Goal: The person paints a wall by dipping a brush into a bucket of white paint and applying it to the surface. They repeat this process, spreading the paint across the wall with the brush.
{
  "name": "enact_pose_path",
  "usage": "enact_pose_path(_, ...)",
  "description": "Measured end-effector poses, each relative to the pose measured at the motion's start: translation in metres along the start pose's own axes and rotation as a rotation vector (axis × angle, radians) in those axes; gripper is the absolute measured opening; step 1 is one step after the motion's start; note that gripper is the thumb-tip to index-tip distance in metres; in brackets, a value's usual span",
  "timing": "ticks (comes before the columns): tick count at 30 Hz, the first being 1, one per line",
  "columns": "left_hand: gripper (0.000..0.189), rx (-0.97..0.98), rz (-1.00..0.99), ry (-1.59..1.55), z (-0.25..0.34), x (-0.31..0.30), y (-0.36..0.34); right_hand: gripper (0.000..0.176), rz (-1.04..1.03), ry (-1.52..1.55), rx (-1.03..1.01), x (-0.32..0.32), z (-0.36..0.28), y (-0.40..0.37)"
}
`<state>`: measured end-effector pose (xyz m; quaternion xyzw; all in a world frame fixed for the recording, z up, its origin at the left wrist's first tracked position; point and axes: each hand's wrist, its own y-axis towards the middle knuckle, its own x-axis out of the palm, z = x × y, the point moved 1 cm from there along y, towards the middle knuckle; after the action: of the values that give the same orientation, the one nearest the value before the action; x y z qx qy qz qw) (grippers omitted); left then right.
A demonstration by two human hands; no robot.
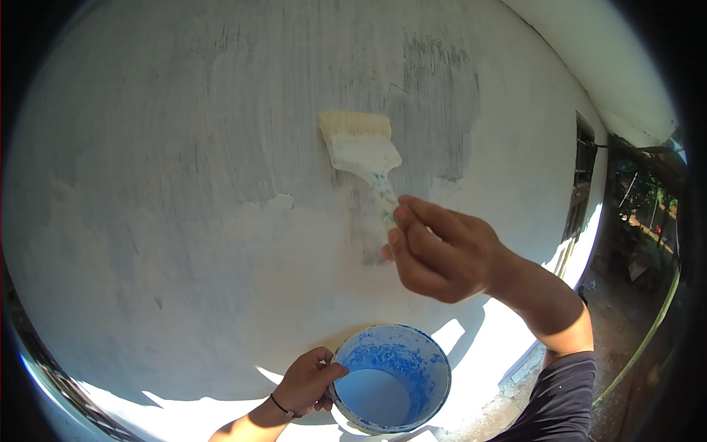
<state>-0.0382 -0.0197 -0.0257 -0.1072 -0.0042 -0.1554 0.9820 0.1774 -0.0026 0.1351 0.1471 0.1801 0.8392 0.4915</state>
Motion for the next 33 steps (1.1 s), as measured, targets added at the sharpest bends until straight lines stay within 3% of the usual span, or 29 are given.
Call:
enact_pose_path(3,0.020,-0.023,-0.028,-0.015,-0.007,-0.001,0.006,0.011,-0.131,0.044,-0.167,-0.007,-0.063,-0.033)
enact_pose_path(7,0.021,-0.011,-0.042,-0.025,-0.014,-0.001,0.008,0.017,-0.165,0.181,-0.149,-0.037,-0.082,-0.033)
enact_pose_path(12,0.022,-0.020,-0.040,-0.052,-0.018,-0.005,0.008,0.023,0.013,0.577,0.443,-0.051,-0.031,0.002)
enact_pose_path(17,0.021,0.009,-0.013,-0.033,-0.016,-0.007,0.005,0.012,-0.144,0.696,0.665,-0.023,0.072,0.047)
enact_pose_path(19,0.021,0.006,-0.005,-0.032,-0.010,-0.007,0.002,0.015,-0.145,0.659,0.681,-0.012,0.108,0.068)
enact_pose_path(20,0.021,-0.003,-0.003,-0.031,-0.009,-0.006,0.000,0.015,-0.085,0.701,0.532,-0.009,0.132,0.072)
enact_pose_path(21,0.021,0.000,-0.001,-0.040,-0.007,-0.006,0.000,0.016,-0.106,0.692,0.829,-0.026,0.126,0.098)
enact_pose_path(24,0.022,-0.005,0.012,-0.029,-0.004,-0.008,-0.001,0.017,-0.042,0.627,0.769,-0.028,0.135,0.102)
enact_pose_path(26,0.022,0.001,-0.001,-0.032,-0.005,-0.008,0.000,0.015,0.267,0.586,0.400,-0.019,0.123,0.086)
enact_pose_path(28,0.022,0.001,-0.002,-0.026,-0.007,-0.008,0.002,0.018,0.064,0.070,0.200,-0.023,0.083,0.077)
enact_pose_path(29,0.023,-0.003,0.001,-0.019,-0.008,-0.007,0.002,0.020,-0.015,0.042,0.066,-0.008,0.063,0.069)
enact_pose_path(30,0.023,-0.010,0.002,-0.018,-0.011,-0.007,0.002,0.018,0.043,0.136,0.027,0.006,0.039,0.052)
enact_pose_path(31,0.023,-0.009,-0.005,-0.027,-0.014,-0.007,0.003,0.021,0.077,-0.019,-0.036,0.017,0.014,0.039)
enact_pose_path(33,0.023,-0.013,-0.013,-0.027,-0.017,-0.010,0.002,0.018,-0.050,-0.058,-0.211,0.012,-0.022,0.015)
